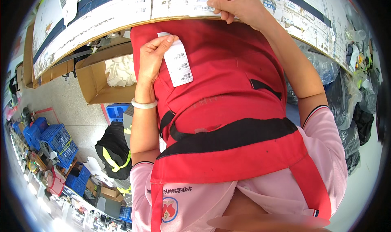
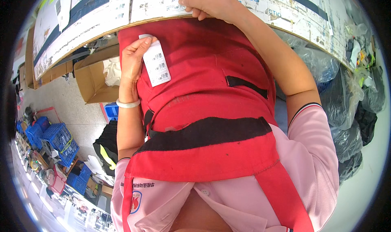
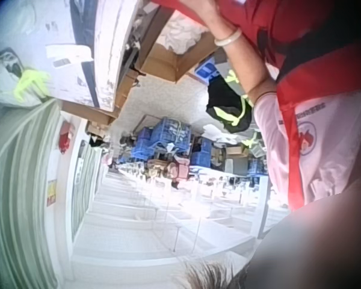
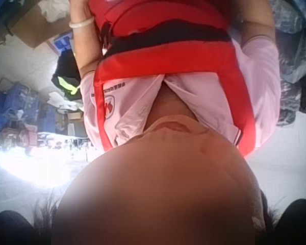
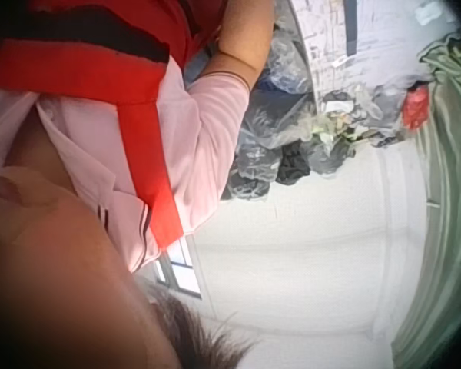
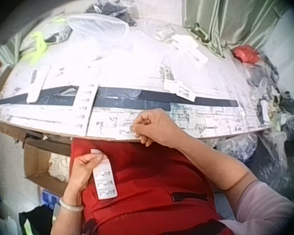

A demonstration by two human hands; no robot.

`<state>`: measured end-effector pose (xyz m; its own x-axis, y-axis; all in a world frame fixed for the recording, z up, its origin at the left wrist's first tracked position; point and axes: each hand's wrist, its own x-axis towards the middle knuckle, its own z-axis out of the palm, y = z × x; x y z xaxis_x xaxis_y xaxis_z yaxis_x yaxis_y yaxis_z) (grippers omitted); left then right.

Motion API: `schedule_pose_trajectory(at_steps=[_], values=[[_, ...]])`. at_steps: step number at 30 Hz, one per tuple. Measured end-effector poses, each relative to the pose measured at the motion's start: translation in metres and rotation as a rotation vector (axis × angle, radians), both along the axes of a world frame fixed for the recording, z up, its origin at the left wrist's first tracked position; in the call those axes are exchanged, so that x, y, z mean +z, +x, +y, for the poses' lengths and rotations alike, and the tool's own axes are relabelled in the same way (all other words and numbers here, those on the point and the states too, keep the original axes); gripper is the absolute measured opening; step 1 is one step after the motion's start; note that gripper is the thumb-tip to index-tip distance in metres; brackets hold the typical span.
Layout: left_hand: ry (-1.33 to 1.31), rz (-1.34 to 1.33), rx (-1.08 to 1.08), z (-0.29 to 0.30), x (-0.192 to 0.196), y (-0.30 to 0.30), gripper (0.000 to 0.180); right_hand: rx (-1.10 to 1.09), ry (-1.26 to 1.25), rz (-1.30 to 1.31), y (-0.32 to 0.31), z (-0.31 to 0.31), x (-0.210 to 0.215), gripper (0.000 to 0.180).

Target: Peeling small white adhesive labels from a backing sheet and applying them to a workbench or container.

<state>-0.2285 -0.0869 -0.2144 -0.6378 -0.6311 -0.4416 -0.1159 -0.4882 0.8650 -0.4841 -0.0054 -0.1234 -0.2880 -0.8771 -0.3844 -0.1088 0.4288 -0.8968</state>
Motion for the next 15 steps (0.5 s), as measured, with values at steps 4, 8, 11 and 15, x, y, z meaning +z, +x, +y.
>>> schedule_pose_trajectory(at_steps=[4, 8, 11, 15], values=[[-0.001, -0.016, 0.001, 0.000, 0.000, -0.001, 0.019, 0.007, -0.006, 0.054, 0.003, 0.000, 0.001, 0.015], [-0.005, 0.005, 0.004, -0.001, 0.001, -0.003, 0.019, 0.024, -0.035, 0.133, 0.007, -0.001, 0.006, 0.014], [-0.009, -0.013, 0.008, -0.001, 0.007, -0.006, 0.022, 0.014, -0.077, 0.039, 0.001, 0.003, 0.004, 0.014], [0.040, 0.066, 0.051, -0.001, 0.010, 0.002, 0.034, -0.069, -0.109, -0.114, -0.018, 0.018, 0.013, 0.015]])
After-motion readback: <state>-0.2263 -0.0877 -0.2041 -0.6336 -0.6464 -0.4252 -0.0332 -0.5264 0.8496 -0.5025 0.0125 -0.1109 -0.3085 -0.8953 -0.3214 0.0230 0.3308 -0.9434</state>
